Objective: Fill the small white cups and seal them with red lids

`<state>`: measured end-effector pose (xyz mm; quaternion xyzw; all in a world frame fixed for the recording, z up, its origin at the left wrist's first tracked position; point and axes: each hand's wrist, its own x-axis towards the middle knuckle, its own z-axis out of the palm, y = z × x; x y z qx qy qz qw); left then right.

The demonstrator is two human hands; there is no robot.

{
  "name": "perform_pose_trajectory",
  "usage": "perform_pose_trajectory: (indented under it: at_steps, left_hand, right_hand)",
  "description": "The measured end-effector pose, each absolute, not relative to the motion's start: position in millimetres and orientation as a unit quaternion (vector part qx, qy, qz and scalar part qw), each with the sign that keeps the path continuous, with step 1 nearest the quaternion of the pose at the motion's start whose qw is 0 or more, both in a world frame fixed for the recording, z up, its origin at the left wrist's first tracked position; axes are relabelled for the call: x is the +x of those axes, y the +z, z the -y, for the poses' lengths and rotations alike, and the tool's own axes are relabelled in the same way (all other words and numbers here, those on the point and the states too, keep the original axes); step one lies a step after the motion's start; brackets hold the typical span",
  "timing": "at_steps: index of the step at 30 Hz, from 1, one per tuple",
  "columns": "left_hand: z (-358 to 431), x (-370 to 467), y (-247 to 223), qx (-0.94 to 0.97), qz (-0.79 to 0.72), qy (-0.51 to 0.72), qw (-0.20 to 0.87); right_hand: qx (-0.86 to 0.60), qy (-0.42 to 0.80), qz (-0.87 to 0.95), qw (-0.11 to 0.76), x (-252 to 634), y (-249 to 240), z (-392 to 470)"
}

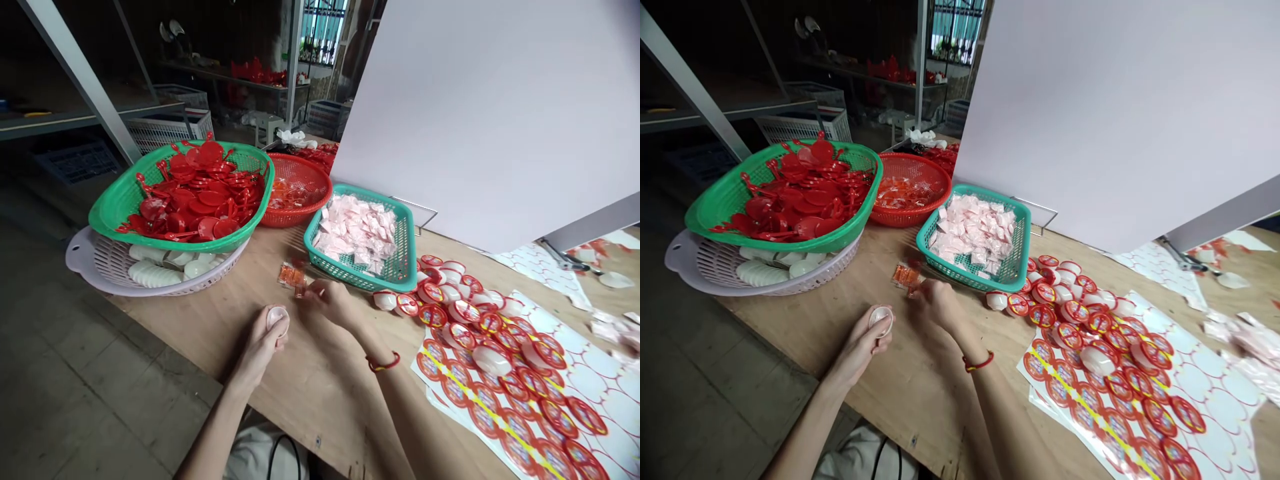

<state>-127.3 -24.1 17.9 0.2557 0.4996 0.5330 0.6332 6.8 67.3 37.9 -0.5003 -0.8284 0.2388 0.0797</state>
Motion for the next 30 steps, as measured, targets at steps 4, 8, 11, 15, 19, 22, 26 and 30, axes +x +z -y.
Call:
perform_pose_trajectory:
  at_steps: [4, 8, 11, 15, 19, 22, 26, 30]
  left_hand:
    - [23, -125, 17, 0.231, -0.509, 0.555, 0.616]
    - [25, -120, 19, 0.228, -0.499, 0.550, 0.630]
    - [27, -117, 21, 0.234, -0.480, 0.541, 0.650]
    - [29, -113, 20, 0.261, -0.500, 0.515, 0.645]
    - [30, -111, 19, 0.298, -0.525, 0.502, 0.620]
    - [32, -110, 18, 0.314, -0.528, 0.487, 0.622]
    - [32, -101, 15, 0.319, -0.511, 0.456, 0.655]
    - [31, -83, 18, 0.313, -0.473, 0.437, 0.698]
  right_hand:
    - [-0.589, 0.142, 0.792, 0.073, -7, 26, -74]
    - [-0.612, 0.123, 0.779, 0.056, -16, 18, -72]
    - [-0.616, 0.126, 0.775, 0.058, -13, 17, -70]
    - [-0.610, 0.124, 0.778, 0.087, -14, 16, -67]
    - [-0.603, 0.147, 0.774, 0.123, -8, 19, -65]
    - [-0.575, 0.177, 0.779, 0.175, 14, 36, -56]
    - [-0.424, 0.272, 0.811, 0.297, 50, 69, -32]
    - [-0.335, 0.296, 0.864, 0.233, 65, 82, -9]
